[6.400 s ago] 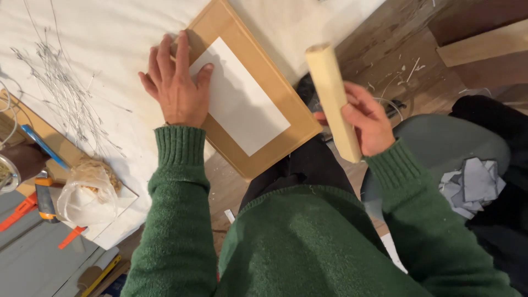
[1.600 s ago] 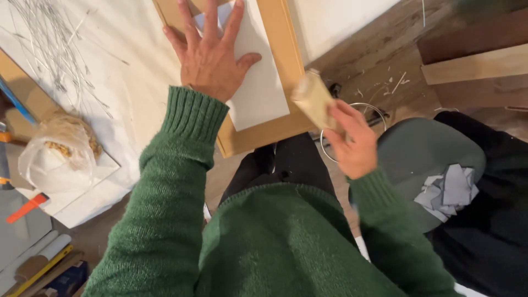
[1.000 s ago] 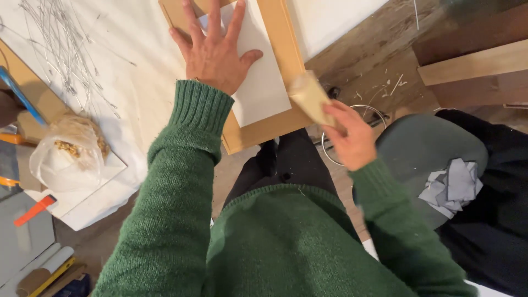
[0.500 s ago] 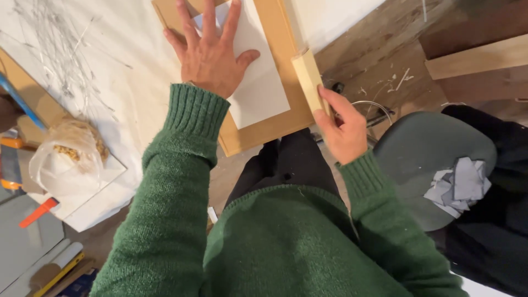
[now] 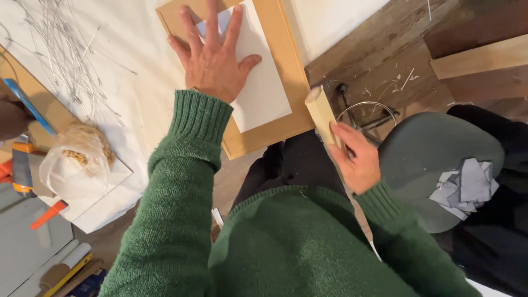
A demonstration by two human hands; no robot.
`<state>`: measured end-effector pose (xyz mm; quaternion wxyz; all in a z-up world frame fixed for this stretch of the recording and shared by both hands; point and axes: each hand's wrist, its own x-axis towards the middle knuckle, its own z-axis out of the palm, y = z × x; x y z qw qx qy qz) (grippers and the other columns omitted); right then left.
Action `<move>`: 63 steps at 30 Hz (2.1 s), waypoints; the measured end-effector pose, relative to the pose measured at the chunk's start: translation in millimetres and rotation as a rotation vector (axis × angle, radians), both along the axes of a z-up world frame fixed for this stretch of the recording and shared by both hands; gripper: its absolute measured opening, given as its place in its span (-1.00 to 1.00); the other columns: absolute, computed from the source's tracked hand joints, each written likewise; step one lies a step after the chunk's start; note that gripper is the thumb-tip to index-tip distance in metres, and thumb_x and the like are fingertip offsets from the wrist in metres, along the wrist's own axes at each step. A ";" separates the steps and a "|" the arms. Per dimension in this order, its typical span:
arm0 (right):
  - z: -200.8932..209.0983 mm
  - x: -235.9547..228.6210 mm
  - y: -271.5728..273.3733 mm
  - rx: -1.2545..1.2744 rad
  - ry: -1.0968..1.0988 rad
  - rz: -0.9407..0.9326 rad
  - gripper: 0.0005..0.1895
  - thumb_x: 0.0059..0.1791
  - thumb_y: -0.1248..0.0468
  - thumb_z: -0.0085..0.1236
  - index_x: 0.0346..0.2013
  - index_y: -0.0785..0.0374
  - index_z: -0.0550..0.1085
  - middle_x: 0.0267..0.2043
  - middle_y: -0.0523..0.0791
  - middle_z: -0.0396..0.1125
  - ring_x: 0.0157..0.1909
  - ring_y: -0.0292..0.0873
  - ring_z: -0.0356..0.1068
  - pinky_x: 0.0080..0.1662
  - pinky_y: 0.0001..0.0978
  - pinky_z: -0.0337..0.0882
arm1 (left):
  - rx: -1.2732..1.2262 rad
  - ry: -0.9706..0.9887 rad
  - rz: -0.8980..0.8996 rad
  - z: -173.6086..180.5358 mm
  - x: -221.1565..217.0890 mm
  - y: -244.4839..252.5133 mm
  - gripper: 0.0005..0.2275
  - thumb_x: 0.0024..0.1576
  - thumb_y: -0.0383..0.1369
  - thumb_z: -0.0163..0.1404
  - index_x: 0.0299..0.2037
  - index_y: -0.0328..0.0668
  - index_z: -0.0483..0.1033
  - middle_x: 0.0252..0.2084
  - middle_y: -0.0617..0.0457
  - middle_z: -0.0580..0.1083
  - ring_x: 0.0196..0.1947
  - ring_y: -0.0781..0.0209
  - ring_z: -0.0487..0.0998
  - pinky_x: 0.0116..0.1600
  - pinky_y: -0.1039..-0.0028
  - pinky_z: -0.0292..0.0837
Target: Assembling a frame for a piece of artwork using a drill, screws, and wire.
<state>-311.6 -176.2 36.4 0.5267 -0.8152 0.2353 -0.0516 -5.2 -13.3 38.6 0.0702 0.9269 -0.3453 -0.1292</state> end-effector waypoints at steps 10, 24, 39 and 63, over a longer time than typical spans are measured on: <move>9.5 -55.0 -11.9 -0.206 0.182 0.073 -0.52 -0.03 0.32 0.24 0.21 0.13 0.49 0.27 0.06 0.35 0.06 0.00 0.46 -0.02 -0.28 0.50 | -0.005 0.009 -0.012 -2.3 -0.1 0.7 -0.23 0.24 0.16 0.11 0.58 0.12 0.08 0.58 -0.09 -0.17 0.47 -0.67 -0.29 0.30 -0.70 -0.25; 23.0 25.4 -10.2 -0.392 -0.125 0.180 -0.52 -0.09 0.39 0.34 0.14 0.15 0.55 0.20 0.00 0.36 0.09 0.10 0.38 0.09 -0.14 0.45 | -0.004 0.010 -0.016 -4.6 0.8 4.0 -0.23 0.23 0.14 0.14 0.57 0.09 0.09 0.59 -0.11 -0.20 0.46 -0.69 -0.31 0.29 -0.70 -0.27; -129.8 -378.1 -163.1 -0.711 0.687 -0.449 -0.56 0.01 0.15 0.34 0.18 0.10 0.52 0.00 0.12 0.48 0.05 0.15 0.48 0.13 -0.08 0.44 | -0.033 0.004 0.029 8.6 5.1 3.9 -0.25 0.10 0.10 0.15 0.46 0.06 0.17 0.54 -0.05 -0.11 0.45 -0.55 -0.18 0.31 -0.58 -0.21; 84.5 212.9 -254.4 -0.647 -0.185 -0.063 -0.53 0.06 0.35 0.40 0.27 0.23 0.55 -0.01 0.05 0.42 -0.03 -0.02 0.42 0.00 -0.27 0.48 | -0.318 -0.021 0.592 10.4 -62.6 78.8 -0.44 0.05 -0.25 0.25 0.24 -0.27 0.38 0.17 -0.23 0.36 0.12 -0.24 0.41 0.14 0.12 0.41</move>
